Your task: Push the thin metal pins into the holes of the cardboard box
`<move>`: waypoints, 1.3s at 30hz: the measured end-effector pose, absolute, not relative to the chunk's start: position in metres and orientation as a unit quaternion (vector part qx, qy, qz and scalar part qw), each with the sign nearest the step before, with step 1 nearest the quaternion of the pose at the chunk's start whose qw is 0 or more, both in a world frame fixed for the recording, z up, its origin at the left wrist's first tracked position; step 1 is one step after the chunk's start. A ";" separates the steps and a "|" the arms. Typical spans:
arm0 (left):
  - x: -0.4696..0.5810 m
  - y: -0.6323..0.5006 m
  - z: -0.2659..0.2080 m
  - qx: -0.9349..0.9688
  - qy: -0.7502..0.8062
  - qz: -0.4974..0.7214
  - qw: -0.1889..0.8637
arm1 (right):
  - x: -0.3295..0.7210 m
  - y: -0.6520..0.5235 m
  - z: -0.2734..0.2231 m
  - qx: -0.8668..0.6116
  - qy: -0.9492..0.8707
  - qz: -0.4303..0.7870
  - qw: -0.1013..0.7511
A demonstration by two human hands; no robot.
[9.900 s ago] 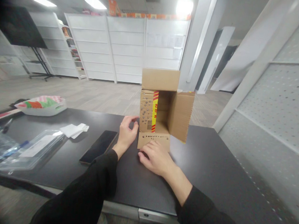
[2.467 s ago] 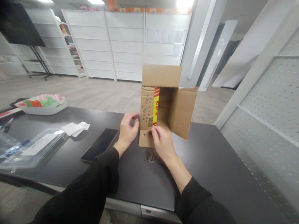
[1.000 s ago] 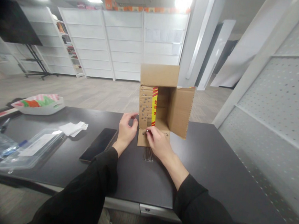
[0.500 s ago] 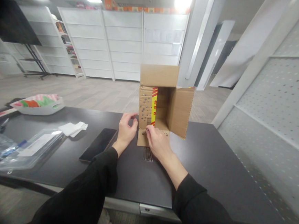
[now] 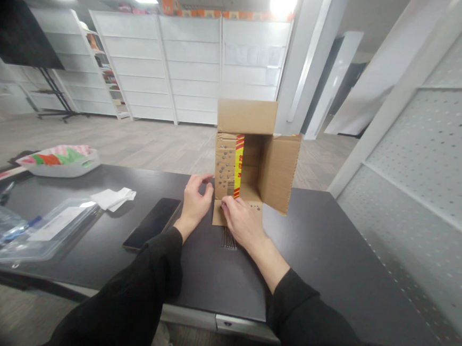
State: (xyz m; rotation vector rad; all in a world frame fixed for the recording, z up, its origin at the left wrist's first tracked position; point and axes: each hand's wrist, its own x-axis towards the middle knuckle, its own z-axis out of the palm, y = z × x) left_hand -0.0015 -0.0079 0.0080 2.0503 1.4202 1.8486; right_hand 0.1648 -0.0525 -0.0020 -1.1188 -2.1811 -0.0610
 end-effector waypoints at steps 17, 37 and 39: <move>-0.001 -0.009 0.009 0.660 0.466 0.588 0.023 | 0.167 -0.053 -0.001 -0.457 -0.825 -0.058 0.326; -0.002 -0.008 0.009 0.662 0.466 0.587 0.028 | 0.169 -0.051 0.000 -0.467 -0.822 -0.068 0.319; -0.002 -0.008 0.009 0.662 0.464 0.588 0.026 | 0.170 -0.051 0.000 -0.466 -0.822 -0.068 0.321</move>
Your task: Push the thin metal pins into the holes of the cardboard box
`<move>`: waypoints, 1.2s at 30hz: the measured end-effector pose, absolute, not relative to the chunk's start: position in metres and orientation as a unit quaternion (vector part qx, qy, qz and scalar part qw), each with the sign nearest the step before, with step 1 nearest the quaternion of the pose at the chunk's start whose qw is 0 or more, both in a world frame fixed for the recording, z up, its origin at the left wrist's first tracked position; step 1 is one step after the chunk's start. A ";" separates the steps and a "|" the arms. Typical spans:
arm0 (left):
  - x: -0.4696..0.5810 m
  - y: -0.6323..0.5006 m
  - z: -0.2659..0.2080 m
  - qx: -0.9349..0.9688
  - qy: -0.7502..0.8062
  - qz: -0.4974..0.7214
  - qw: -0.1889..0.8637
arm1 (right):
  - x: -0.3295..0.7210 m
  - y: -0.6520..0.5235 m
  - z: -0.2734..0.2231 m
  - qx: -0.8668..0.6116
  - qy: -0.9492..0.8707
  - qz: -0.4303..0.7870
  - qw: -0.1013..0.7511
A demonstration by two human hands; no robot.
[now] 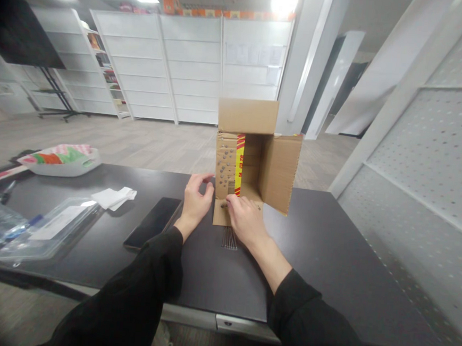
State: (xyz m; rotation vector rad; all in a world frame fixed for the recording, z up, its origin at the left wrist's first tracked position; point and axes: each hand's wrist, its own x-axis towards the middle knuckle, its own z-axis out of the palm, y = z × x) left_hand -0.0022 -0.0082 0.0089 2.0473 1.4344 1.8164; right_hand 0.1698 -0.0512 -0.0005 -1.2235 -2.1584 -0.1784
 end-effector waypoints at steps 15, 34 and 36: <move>-0.002 -0.009 0.010 0.661 0.470 0.585 0.024 | 0.172 -0.050 0.001 -0.458 -0.822 -0.049 0.335; -0.002 -0.009 0.009 0.661 0.472 0.584 0.018 | 0.170 -0.051 -0.002 -0.456 -0.820 -0.003 0.347; -0.002 -0.009 0.010 0.661 0.471 0.584 0.018 | 0.170 -0.051 -0.002 -0.460 -0.820 -0.005 0.341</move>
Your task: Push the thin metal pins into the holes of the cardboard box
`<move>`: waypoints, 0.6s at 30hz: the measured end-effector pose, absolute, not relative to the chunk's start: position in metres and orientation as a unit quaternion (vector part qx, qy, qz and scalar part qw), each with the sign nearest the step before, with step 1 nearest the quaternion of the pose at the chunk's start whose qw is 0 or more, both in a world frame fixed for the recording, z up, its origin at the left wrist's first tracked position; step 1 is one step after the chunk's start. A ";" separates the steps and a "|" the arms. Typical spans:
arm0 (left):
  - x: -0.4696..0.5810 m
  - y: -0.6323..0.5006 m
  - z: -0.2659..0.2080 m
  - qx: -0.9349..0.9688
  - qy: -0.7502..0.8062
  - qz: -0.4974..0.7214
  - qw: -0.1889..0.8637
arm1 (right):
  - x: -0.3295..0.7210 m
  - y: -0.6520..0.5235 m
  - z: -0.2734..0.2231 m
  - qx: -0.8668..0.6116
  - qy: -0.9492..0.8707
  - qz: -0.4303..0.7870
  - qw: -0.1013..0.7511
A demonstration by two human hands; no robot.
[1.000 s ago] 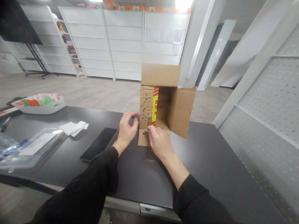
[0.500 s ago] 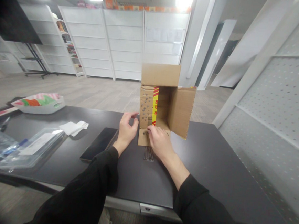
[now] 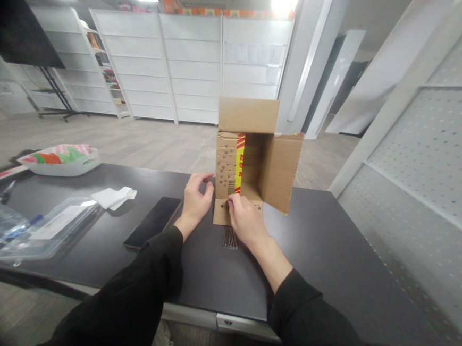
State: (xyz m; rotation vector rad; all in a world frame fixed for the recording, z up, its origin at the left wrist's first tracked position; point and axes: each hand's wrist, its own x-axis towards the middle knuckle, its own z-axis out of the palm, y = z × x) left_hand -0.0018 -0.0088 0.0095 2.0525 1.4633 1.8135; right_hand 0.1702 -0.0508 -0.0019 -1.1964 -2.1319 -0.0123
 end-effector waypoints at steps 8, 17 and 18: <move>-0.001 -0.010 0.011 0.659 0.467 0.589 0.021 | 0.168 -0.051 -0.004 -0.462 -0.827 -0.024 0.321; -0.001 -0.009 0.009 0.658 0.462 0.594 0.022 | 0.169 -0.053 -0.001 -0.428 -0.842 -0.017 0.327; -0.001 -0.009 0.009 0.659 0.464 0.592 0.023 | 0.169 -0.053 -0.001 -0.425 -0.843 -0.012 0.330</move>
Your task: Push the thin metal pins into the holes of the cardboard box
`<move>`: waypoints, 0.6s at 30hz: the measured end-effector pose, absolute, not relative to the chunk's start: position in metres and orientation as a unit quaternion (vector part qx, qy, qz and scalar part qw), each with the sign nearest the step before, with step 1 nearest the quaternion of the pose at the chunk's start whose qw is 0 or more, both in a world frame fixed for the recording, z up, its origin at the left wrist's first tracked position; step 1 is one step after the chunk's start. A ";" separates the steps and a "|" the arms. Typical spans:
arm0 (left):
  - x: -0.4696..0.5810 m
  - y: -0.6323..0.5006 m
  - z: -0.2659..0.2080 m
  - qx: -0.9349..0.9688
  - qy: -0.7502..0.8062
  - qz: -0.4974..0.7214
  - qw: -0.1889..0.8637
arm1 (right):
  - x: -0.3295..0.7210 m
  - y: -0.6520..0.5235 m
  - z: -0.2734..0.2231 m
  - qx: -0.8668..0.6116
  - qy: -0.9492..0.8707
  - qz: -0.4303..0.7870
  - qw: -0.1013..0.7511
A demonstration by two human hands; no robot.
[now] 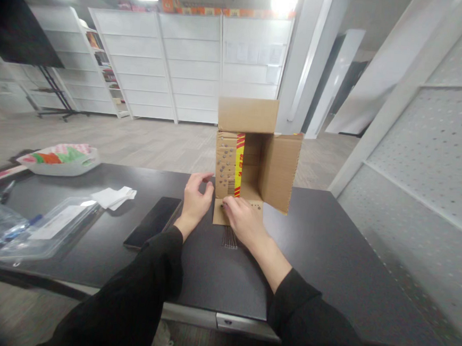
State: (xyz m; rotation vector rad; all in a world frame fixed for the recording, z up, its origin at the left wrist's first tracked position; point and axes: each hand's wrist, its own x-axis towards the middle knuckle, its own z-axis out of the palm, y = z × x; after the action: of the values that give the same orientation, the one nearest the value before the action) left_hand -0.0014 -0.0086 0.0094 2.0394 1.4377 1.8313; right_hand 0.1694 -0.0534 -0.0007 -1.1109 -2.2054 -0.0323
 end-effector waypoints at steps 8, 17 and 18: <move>-0.002 -0.009 0.010 0.661 0.462 0.591 0.021 | 0.171 -0.054 0.000 -0.432 -0.833 0.007 0.346; -0.002 -0.008 0.009 0.661 0.462 0.590 0.024 | 0.171 -0.049 -0.006 -0.421 -0.819 0.057 0.385; -0.002 -0.008 0.009 0.661 0.461 0.591 0.023 | 0.171 -0.049 -0.007 -0.420 -0.818 0.059 0.389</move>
State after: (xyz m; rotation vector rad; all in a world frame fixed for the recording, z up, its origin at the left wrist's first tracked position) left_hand -0.0024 -0.0082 0.0091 2.0474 1.4274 1.8307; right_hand 0.1708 -0.0487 -0.0074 -1.0688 -2.0785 0.1501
